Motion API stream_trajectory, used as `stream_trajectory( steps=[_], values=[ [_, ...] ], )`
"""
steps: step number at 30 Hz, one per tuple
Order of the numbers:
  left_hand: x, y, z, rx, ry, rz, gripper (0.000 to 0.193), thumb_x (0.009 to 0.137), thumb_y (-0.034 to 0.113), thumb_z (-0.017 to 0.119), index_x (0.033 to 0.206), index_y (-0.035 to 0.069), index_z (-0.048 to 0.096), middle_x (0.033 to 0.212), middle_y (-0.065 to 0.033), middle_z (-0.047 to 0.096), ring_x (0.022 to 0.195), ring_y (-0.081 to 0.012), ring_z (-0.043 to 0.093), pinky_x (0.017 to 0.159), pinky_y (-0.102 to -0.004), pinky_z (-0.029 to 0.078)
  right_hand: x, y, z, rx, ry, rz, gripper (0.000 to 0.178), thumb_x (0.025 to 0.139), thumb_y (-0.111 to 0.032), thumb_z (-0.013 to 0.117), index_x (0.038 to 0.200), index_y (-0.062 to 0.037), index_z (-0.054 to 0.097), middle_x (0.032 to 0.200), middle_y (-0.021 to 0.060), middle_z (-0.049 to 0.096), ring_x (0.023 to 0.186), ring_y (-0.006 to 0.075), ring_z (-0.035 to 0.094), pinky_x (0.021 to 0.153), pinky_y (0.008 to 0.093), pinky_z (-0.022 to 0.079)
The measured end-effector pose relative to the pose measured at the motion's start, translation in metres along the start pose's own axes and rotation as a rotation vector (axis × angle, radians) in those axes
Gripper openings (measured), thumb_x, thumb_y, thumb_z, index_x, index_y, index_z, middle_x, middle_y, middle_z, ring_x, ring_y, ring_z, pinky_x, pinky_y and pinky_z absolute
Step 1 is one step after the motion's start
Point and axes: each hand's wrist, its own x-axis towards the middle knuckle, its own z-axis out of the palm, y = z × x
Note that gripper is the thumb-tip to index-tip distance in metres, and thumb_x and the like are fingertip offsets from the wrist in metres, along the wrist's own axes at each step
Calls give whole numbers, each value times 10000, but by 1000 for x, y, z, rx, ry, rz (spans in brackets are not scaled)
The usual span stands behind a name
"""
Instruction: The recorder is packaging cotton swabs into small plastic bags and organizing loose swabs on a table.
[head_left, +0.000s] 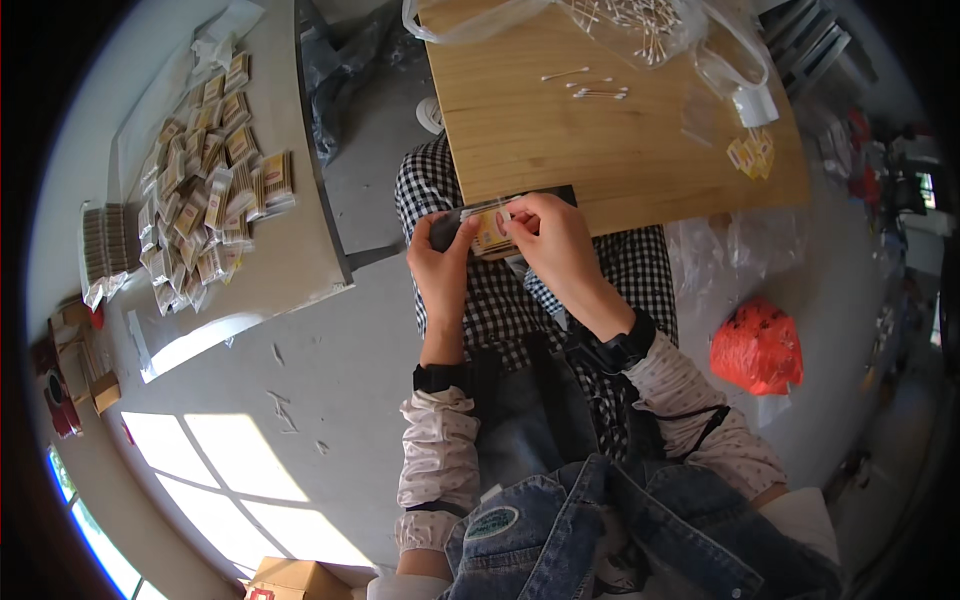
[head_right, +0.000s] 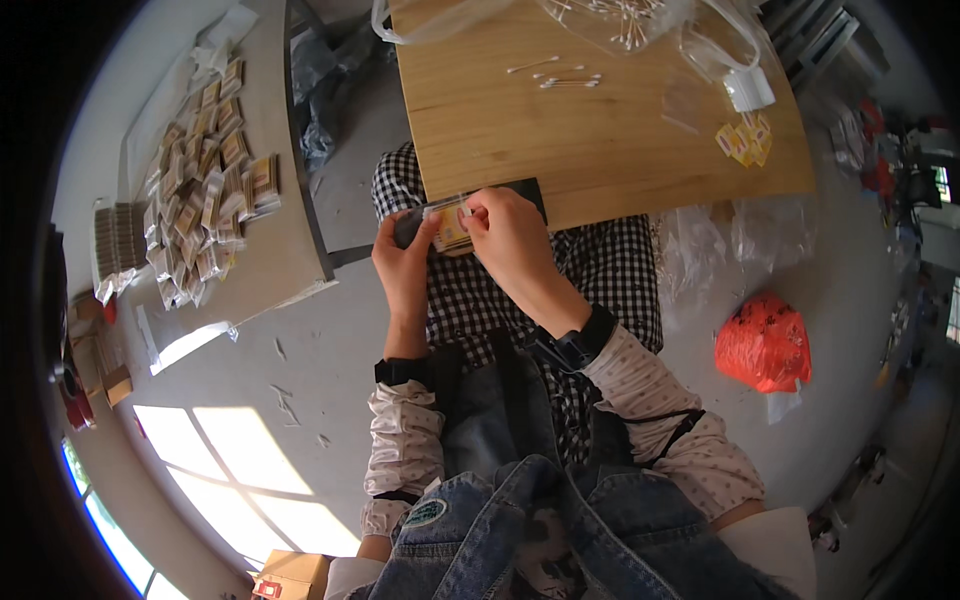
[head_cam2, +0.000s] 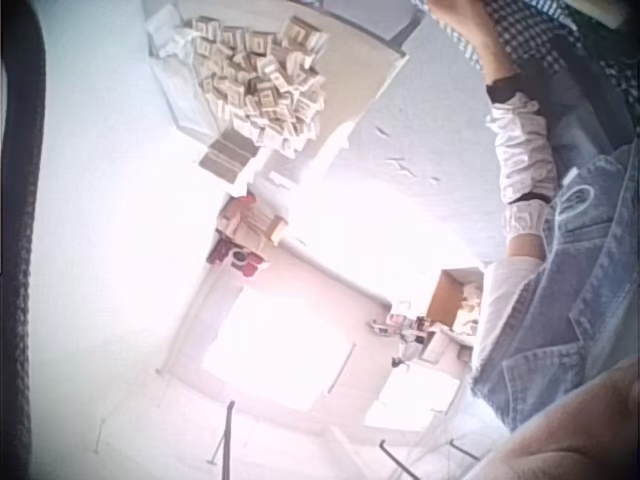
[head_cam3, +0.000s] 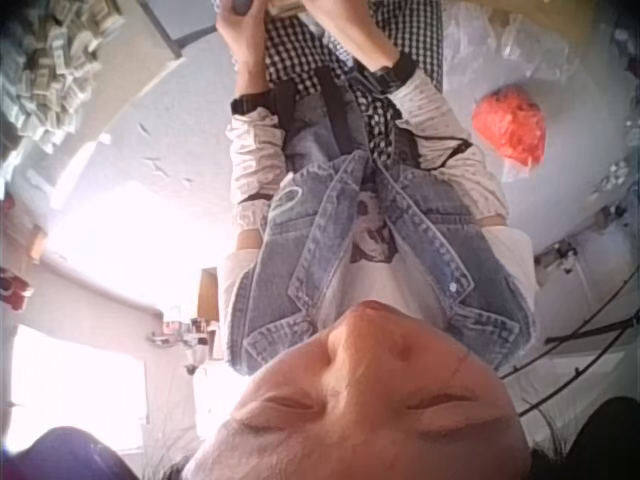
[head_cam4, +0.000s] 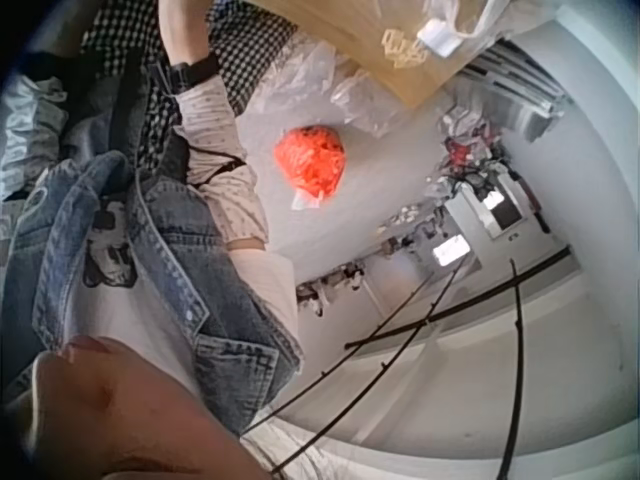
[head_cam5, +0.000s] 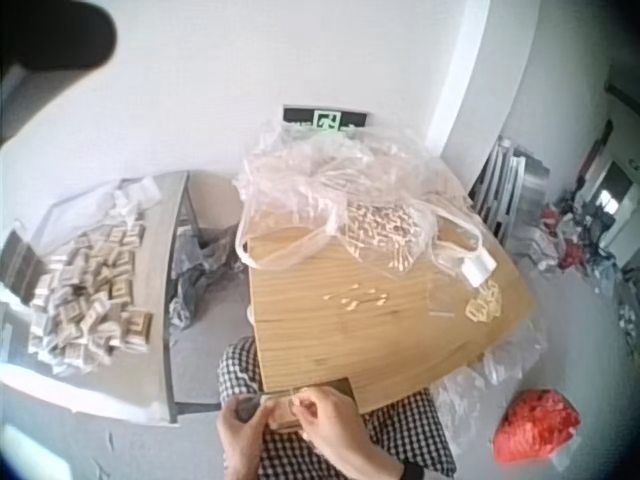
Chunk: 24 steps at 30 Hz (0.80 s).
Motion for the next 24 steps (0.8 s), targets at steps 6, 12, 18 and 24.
stream_trajectory(
  steps=[6, 12, 18, 24],
  values=[
    [4, 0, -4, -6, -7, 8, 343, 796, 245, 821, 950, -16, 661, 822, -57, 682, 750, -107, 592, 718, -265, 508, -6, -4, -14, 114, 9, 2, 156, 881, -99, 678, 985, 12, 644, 894, 148, 683, 774, 263, 673, 681, 366, 529],
    [6, 0, -3, -21, -30, -36, 299, 815, 212, 811, 950, -4, 655, 848, -13, 647, 748, -68, 558, 681, -212, 476, 3, 13, -2, 692, 131, -28, 369, 1030, -251, 512, 1285, 15, 529, 1278, 146, 585, 1180, 220, 566, 1010, 340, 450],
    [0, 2, -2, 45, -4, 44, 299, 827, 179, 798, 1015, 4, 645, 861, -20, 653, 758, -68, 579, 678, -211, 486, -6, 12, 18, 700, 67, -76, 513, 1068, -330, 393, 1437, 28, 380, 1476, 181, 410, 1376, 253, 401, 1156, 362, 302],
    [1, 10, -11, 14, -60, -11, 333, 802, 143, 801, 1046, -9, 634, 876, -46, 656, 766, -88, 570, 707, -237, 495, -10, 5, 22, 726, 77, -76, 523, 1062, -307, 415, 1458, 26, 338, 1513, 181, 365, 1411, 258, 349, 1174, 369, 265]
  ],
)
